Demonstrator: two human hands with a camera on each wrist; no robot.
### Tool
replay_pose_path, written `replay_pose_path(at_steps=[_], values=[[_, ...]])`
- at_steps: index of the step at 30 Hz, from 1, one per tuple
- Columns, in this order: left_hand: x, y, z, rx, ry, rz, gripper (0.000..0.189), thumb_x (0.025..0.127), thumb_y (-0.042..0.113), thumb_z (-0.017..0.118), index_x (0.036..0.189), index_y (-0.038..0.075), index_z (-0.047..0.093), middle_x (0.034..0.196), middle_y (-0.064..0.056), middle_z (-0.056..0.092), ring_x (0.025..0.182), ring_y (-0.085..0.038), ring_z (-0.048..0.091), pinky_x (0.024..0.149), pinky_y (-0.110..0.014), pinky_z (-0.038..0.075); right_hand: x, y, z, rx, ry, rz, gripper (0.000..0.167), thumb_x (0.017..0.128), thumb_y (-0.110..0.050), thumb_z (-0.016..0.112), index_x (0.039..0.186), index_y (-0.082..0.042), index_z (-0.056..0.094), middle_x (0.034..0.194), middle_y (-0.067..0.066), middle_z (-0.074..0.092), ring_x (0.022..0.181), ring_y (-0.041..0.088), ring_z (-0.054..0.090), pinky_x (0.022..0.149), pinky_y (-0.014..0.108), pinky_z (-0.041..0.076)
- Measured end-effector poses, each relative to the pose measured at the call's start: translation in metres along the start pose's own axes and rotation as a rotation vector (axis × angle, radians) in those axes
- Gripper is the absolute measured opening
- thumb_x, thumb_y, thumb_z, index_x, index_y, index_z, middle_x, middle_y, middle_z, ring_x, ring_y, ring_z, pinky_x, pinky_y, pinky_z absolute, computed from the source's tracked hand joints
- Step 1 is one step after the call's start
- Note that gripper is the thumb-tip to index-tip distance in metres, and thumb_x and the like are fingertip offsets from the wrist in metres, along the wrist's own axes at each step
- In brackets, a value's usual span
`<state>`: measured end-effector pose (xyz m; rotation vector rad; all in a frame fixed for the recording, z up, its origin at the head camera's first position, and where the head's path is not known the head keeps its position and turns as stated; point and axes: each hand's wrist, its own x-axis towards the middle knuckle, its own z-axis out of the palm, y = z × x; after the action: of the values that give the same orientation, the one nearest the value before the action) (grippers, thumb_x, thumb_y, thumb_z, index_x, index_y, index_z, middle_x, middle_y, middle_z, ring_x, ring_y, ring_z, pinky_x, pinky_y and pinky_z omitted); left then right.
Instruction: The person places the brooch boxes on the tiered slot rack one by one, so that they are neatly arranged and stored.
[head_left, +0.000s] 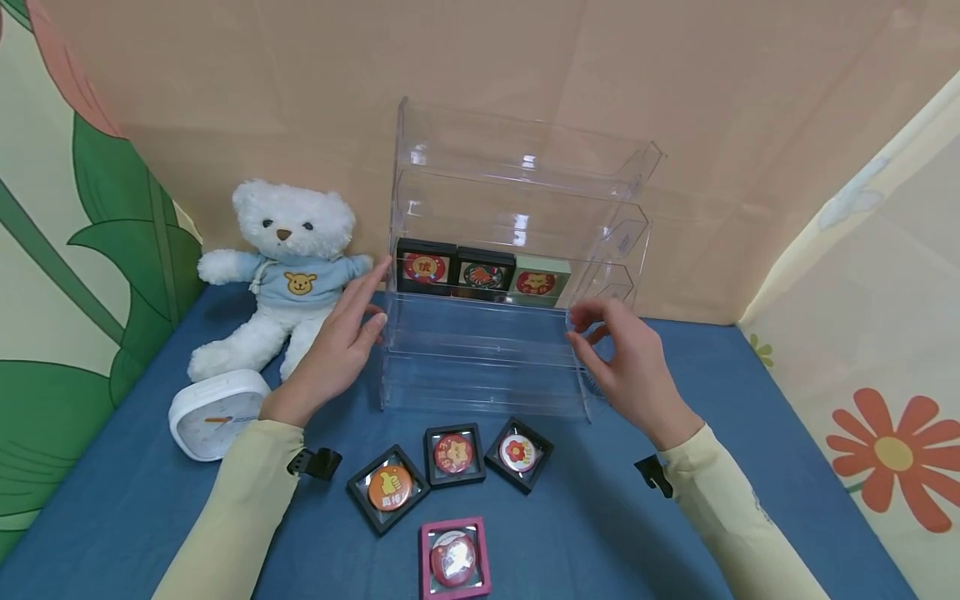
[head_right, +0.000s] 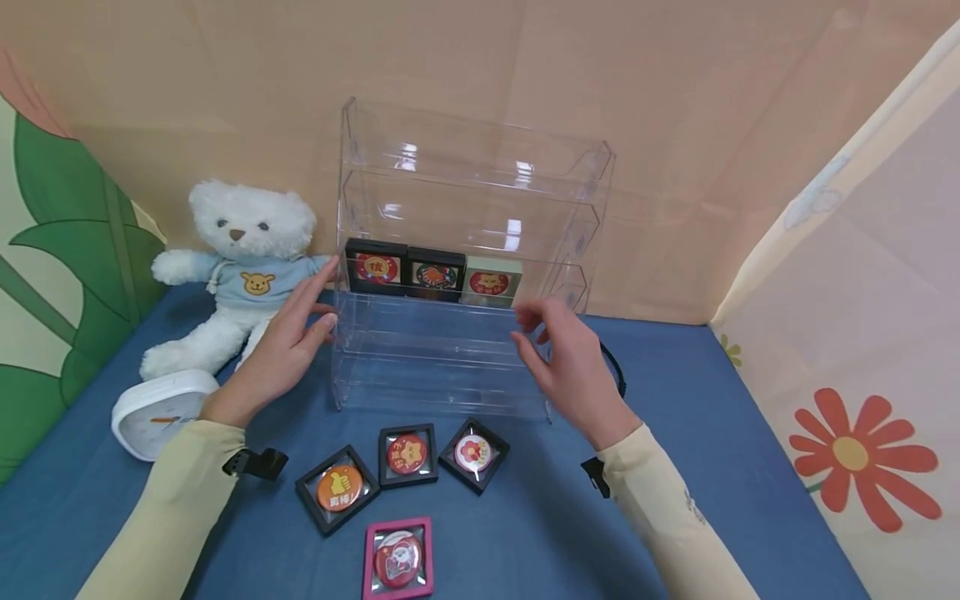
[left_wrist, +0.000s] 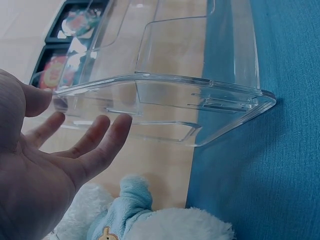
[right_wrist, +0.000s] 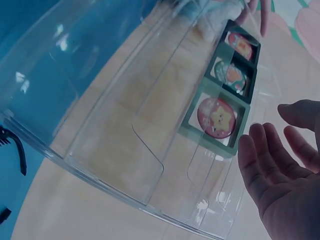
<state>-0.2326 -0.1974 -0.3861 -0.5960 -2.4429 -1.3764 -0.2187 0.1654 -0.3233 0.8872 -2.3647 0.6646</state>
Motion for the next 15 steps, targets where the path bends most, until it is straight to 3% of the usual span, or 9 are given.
replay_pose_path(at_steps=[7, 15], values=[[0.001, -0.001, 0.001, 0.003, 0.005, 0.005, 0.070, 0.108, 0.003, 0.044, 0.164, 0.030, 0.014, 0.163, -0.009, 0.023, 0.121, -0.038, 0.052, 0.086, -0.053, 0.055, -0.017, -0.007, 0.001, -0.002, -0.043, 0.026, 0.034, 0.089, -0.005, 0.079, 0.117, -0.004, 0.061, 0.104, 0.005, 0.067, 0.086, 0.015, 0.063, 0.064, 0.032, 0.056], [0.001, -0.002, 0.001, 0.007, 0.008, 0.001, 0.069, 0.108, 0.005, 0.044, 0.164, 0.033, 0.013, 0.163, -0.010, 0.023, 0.122, -0.037, 0.052, 0.086, -0.053, 0.054, -0.041, -0.009, 0.008, 0.016, -0.129, 0.040, 0.031, 0.090, -0.006, 0.077, 0.117, -0.007, 0.061, 0.100, 0.000, 0.064, 0.084, 0.012, 0.060, 0.067, 0.033, 0.057]])
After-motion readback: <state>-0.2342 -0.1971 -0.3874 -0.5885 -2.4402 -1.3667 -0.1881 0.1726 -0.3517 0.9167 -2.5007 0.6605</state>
